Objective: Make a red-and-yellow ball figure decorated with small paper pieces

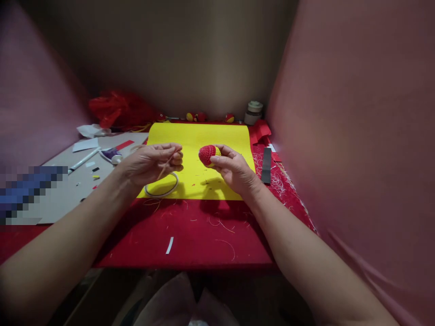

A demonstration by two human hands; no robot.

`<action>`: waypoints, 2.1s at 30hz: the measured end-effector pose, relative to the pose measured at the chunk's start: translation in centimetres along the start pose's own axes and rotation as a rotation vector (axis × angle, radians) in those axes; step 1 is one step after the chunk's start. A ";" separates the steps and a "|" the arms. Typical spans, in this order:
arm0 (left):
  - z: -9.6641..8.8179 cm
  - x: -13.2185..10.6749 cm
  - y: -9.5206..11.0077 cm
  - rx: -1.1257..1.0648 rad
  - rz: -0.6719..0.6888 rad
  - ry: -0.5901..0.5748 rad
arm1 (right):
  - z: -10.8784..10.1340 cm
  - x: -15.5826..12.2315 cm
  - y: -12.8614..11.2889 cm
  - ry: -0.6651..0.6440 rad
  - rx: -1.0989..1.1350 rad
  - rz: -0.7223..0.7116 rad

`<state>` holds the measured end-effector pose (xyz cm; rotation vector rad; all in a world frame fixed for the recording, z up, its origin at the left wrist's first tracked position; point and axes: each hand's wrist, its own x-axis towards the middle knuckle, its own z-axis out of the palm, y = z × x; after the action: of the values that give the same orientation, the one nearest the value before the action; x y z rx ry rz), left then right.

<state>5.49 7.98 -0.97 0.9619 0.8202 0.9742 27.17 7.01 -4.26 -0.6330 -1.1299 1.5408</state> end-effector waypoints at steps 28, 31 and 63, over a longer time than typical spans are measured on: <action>3.0 -0.1 -3.5 0.472 0.022 0.071 | 1.1 0.0 0.4 0.029 0.075 -0.040; 3.3 0.0 -3.9 0.716 0.029 0.144 | 1.0 0.0 0.5 0.045 0.090 -0.035; 3.2 0.1 -3.7 0.051 0.021 0.219 | 1.4 -0.4 0.7 0.094 0.117 0.095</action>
<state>9.44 6.30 -3.26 0.9192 1.0236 1.0941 25.74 6.21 -4.34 -0.6799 -0.9437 1.6281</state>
